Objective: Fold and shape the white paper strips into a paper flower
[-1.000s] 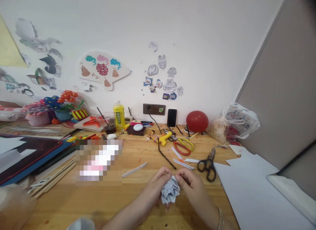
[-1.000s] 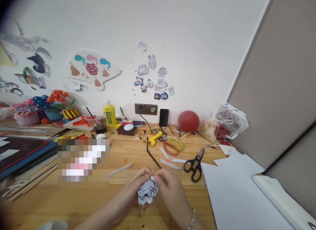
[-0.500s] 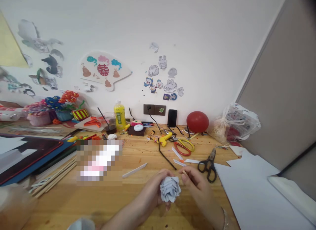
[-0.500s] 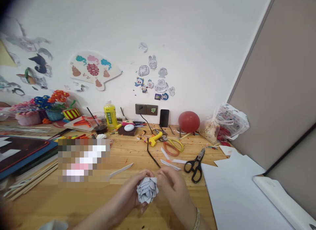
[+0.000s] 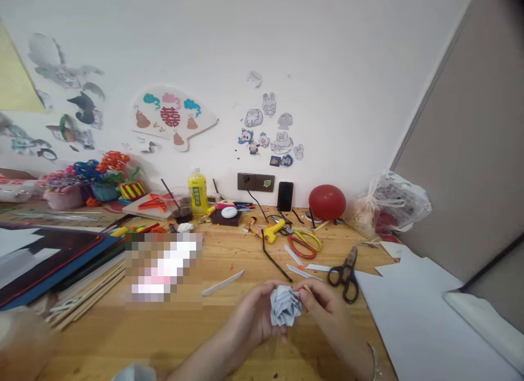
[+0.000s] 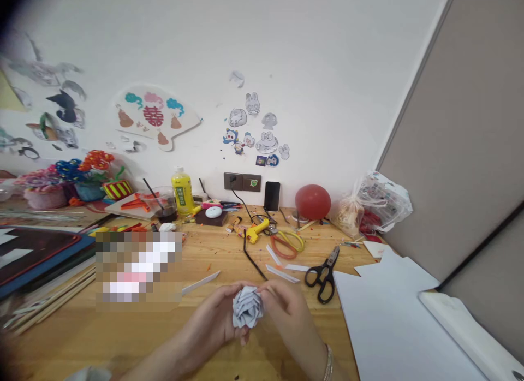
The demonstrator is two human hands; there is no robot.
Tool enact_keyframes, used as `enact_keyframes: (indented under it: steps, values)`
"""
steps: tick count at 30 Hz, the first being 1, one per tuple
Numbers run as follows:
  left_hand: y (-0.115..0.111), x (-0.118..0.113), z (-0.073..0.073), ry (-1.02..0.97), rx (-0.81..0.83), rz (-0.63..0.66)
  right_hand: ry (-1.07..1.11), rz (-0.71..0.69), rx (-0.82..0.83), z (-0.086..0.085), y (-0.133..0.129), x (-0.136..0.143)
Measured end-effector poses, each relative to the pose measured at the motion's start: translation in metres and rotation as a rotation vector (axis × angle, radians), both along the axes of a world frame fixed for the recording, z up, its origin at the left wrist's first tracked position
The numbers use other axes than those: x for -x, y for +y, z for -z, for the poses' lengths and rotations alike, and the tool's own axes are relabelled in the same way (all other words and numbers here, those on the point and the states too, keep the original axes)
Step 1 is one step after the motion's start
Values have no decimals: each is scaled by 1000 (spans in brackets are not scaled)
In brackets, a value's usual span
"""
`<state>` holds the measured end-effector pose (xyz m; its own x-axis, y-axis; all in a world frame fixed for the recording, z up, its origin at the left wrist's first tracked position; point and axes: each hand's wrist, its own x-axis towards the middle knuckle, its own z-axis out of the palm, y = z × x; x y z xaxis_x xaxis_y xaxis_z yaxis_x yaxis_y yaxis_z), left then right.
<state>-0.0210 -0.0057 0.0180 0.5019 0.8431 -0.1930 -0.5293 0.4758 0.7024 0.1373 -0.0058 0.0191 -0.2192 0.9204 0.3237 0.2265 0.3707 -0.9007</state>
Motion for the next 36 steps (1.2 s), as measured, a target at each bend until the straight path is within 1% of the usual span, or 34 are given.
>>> enact_keyframes:
  steps: [3,6,11,14,17,19,23,24,27,30,34,36]
  values:
    - [3,1,1,-105,2,48,44,28,41,-1,4,-2]
    - [3,2,4,-113,-16,57,77,8,68,-2,7,-4]
    - [4,2,11,15,3,20,127,6,94,-3,9,-4]
    - [7,1,12,93,49,-1,154,-42,131,3,11,3]
    - [8,-1,9,154,76,-68,156,-94,131,11,11,9]
    - [7,-2,7,212,72,-80,118,-106,107,13,11,10]
    - [4,-5,8,328,5,-60,-6,16,8,12,10,6]
    - [4,-6,9,362,-10,-68,-33,25,-20,11,9,4]
    - [6,-6,12,496,-35,-91,-112,-60,-106,8,6,3]
    - [7,-5,13,607,-67,-56,-176,-128,-187,5,4,5]
    - [4,-3,10,601,-92,29,-236,-119,-206,7,4,8]
    - [1,-3,9,550,-113,32,-229,-84,-186,10,5,9]
